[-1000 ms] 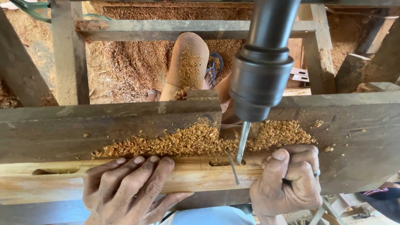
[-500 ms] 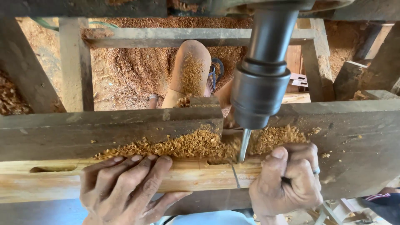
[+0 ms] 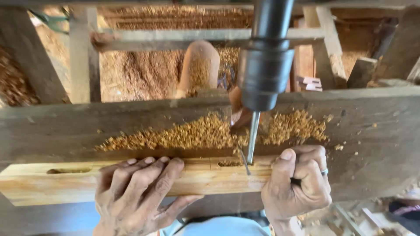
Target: The person uses a drill press to bore a series of overlapping holes into a rectangular wooden block, forming elongated slots. They hold the block with both hands, reposition it between passes, and clear wood shavings as the drill bit advances.
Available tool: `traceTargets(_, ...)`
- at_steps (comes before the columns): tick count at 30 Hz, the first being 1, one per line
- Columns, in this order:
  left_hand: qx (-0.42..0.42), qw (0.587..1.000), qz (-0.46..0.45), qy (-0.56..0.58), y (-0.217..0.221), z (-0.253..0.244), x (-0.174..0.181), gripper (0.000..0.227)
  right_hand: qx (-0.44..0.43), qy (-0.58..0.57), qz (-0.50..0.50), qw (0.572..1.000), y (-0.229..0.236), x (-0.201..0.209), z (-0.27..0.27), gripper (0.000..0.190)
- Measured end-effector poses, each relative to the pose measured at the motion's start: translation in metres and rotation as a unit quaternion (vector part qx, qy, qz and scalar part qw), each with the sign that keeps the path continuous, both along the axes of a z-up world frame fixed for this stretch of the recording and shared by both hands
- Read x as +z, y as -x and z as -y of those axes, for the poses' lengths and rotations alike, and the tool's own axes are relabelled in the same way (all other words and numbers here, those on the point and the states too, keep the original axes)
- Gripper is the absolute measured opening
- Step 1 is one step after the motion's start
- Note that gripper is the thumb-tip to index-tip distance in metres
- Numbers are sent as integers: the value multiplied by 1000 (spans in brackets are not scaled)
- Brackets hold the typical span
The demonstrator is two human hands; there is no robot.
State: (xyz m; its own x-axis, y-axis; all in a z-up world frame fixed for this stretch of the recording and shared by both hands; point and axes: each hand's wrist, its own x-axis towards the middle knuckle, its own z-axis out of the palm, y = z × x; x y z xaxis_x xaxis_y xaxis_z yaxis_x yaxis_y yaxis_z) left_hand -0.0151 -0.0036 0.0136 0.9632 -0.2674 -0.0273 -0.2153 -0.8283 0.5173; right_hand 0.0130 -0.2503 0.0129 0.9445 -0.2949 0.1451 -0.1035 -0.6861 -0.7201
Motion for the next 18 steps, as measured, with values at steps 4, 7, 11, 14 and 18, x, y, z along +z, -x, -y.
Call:
traceTargets(4, -16, 1000, 21, -3, 14, 4, -5, 58, 9, 12, -8, 1000, 6, 2, 3, 42)
traceTargets(7, 0, 1000, 18, -1, 12, 5, -6, 59, 10, 9, 3, 1000, -2, 2, 1, 43)
traceTargets(11, 4, 1000, 20, 4, 11, 5, -9, 60, -1, 3, 1, 1000, -8, -2, 1, 44)
traceTargets(14, 18, 1000, -18, 3, 8, 8, -5, 60, -3, -5, 0, 1000, -7, -2, 2, 45)
traceTargets(18, 15, 1000, -20, -3, 6, 6, -7, 59, 2, -6, -2, 1000, -9, -4, 2, 44)
